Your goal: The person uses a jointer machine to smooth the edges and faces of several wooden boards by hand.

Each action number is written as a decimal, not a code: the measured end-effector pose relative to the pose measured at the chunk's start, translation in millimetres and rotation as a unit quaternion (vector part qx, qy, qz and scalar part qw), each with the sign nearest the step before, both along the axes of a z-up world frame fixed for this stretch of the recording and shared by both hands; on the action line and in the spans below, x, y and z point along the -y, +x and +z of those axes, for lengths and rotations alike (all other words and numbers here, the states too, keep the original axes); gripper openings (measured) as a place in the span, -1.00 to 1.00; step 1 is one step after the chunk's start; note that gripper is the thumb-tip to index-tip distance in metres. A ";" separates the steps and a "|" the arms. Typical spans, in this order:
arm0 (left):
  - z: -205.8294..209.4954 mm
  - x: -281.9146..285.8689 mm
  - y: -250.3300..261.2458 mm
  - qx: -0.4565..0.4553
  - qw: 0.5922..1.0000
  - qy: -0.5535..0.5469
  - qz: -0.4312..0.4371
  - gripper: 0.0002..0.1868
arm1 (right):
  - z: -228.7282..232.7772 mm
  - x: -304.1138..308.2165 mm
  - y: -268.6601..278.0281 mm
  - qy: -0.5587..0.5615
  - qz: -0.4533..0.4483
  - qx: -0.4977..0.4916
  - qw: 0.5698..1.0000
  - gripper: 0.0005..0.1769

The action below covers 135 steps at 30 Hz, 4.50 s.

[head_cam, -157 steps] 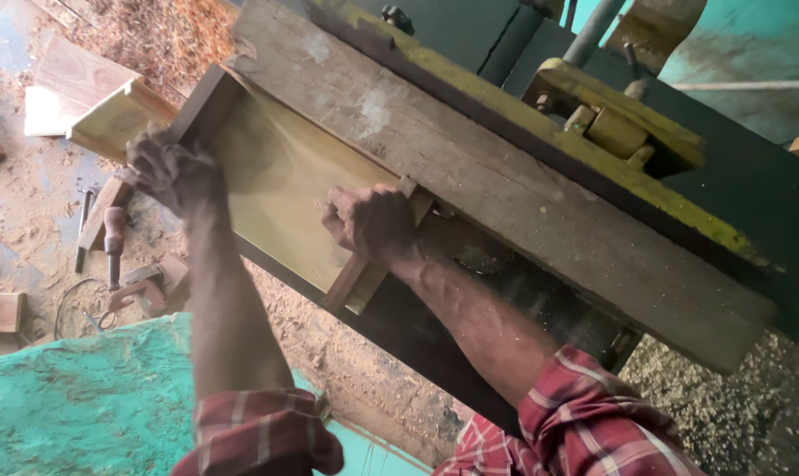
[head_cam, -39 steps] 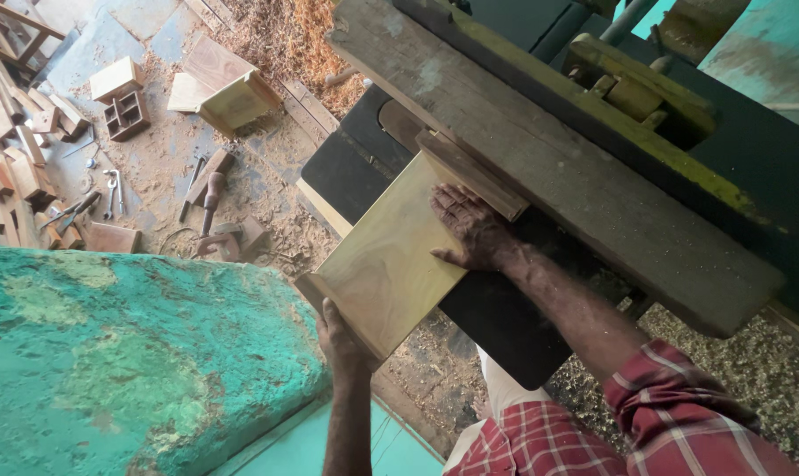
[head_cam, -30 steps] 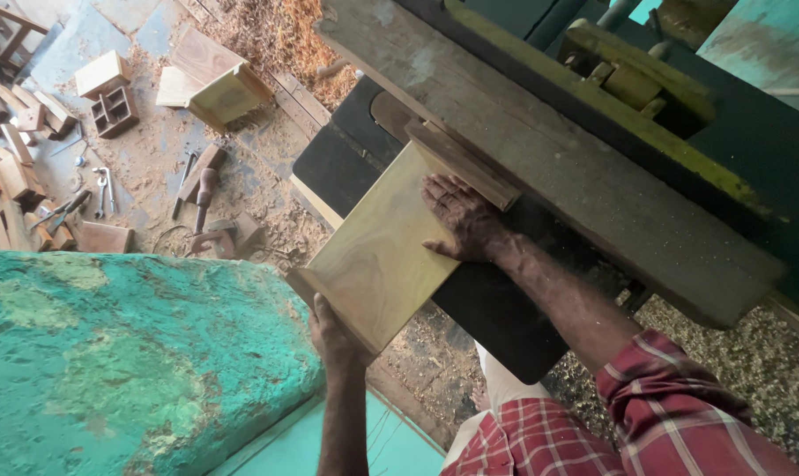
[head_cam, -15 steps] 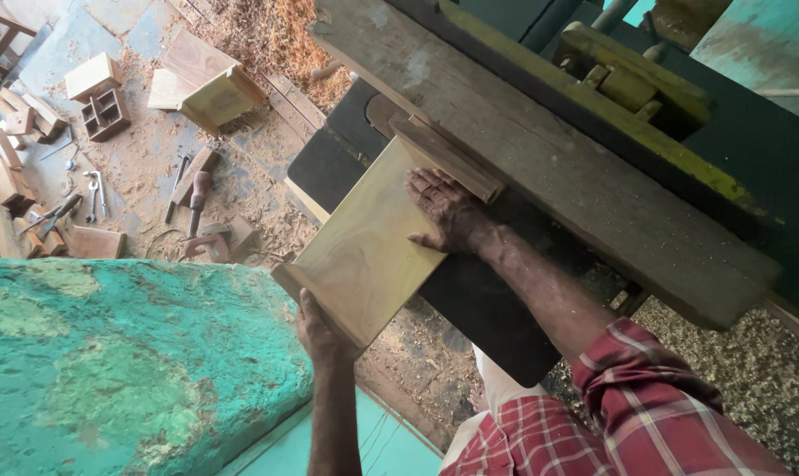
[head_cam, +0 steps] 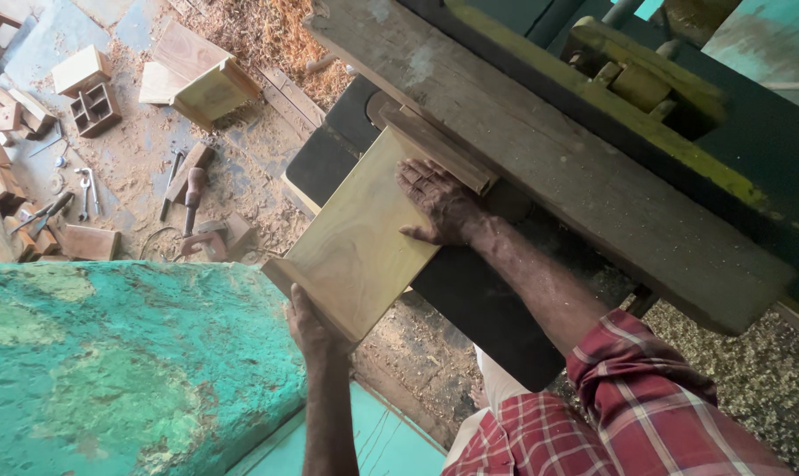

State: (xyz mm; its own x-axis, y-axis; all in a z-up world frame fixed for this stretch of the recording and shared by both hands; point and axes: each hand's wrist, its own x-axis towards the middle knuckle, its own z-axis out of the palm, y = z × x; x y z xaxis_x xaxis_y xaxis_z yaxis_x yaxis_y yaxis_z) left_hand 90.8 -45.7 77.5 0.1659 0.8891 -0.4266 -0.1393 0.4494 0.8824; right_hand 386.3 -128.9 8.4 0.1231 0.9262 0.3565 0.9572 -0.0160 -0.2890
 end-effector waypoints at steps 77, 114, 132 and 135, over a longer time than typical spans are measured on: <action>-22.7 -81.2 6.3 0.079 0.997 0.006 0.016 -0.32 | -1.1 -72.2 11.9 0.001 0.001 0.002 1.000 0.06; -37.8 -127.3 4.5 0.056 0.998 0.007 0.008 -0.37 | 14.2 -106.7 18.6 0.040 0.014 0.039 0.998 0.01; -29.3 -213.2 -58.7 0.052 0.987 0.048 -0.142 -0.27 | 69.0 -102.7 -99.7 -0.186 0.086 0.078 0.976 0.15; -20.8 -221.0 -63.7 0.041 0.984 0.023 -0.172 -0.18 | 71.4 -118.3 -112.0 -0.166 0.032 0.187 0.968 -0.13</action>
State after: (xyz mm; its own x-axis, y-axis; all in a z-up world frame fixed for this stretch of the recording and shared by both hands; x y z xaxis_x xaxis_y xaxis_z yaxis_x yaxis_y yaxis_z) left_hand 27.2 175.3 56.7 0.4918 0.7924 -0.3610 -0.0569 0.4430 0.8947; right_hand 274.3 -10.6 79.9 -0.0177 0.9987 0.0472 0.9959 0.0134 0.0895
